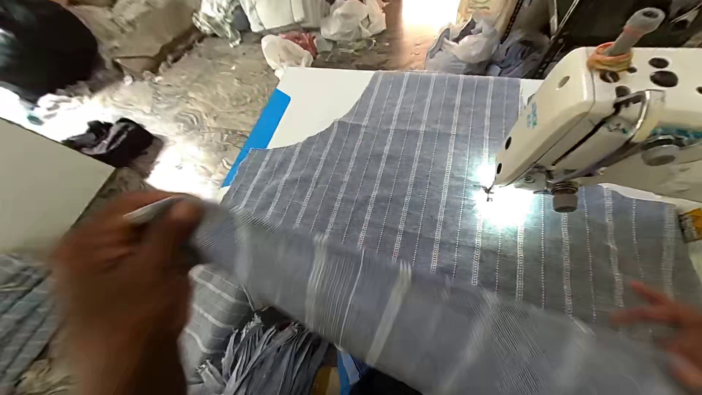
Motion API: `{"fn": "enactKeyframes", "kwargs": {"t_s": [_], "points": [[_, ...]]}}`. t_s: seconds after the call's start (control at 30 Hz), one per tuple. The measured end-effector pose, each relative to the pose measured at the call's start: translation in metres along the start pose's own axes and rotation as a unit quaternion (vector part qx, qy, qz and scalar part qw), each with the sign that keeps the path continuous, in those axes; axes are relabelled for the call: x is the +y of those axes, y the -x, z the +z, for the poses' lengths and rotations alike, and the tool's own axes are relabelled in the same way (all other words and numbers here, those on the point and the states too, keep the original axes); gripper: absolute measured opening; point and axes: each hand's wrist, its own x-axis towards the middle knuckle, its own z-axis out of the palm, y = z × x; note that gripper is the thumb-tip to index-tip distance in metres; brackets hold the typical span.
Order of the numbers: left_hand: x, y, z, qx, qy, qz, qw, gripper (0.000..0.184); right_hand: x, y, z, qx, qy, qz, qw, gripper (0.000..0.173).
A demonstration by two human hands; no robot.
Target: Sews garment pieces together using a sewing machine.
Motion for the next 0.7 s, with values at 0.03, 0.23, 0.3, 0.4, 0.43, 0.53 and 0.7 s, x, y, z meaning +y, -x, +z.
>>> {"fn": "enactKeyframes", "kwargs": {"t_s": [0.03, 0.23, 0.3, 0.4, 0.43, 0.53, 0.7], "points": [[-0.007, -0.014, 0.025, 0.009, -0.095, 0.017, 0.995, 0.025, 0.023, -0.019, 0.002, 0.044, 0.06, 0.034, 0.997, 0.029], [-0.087, -0.073, 0.142, -0.109, -0.317, -0.078, 0.939, 0.048, 0.09, -0.115, 0.047, 0.286, 0.147, 0.197, 0.926, 0.043], [-0.095, -0.079, 0.155, -0.128, -0.361, -0.098, 0.918, 0.051, 0.089, -0.123, 0.054, 0.316, 0.18, 0.229, 0.903, 0.049], [-0.088, -0.078, 0.156, -0.158, -0.401, -0.109, 0.896, 0.054, 0.076, -0.114, 0.062, 0.329, 0.172, 0.25, 0.894, 0.051], [-0.086, -0.077, 0.156, -0.163, -0.407, -0.112, 0.892, 0.053, 0.07, -0.108, 0.065, 0.326, 0.157, 0.24, 0.901, 0.057], [-0.09, -0.078, 0.153, -0.165, -0.416, -0.111, 0.887, 0.051, 0.053, -0.09, 0.088, 0.295, 0.186, 0.192, 0.918, 0.063], [-0.094, -0.082, 0.148, -0.177, -0.394, -0.089, 0.897, 0.049, 0.075, -0.094, 0.098, 0.331, 0.286, 0.113, 0.892, 0.037]]}}
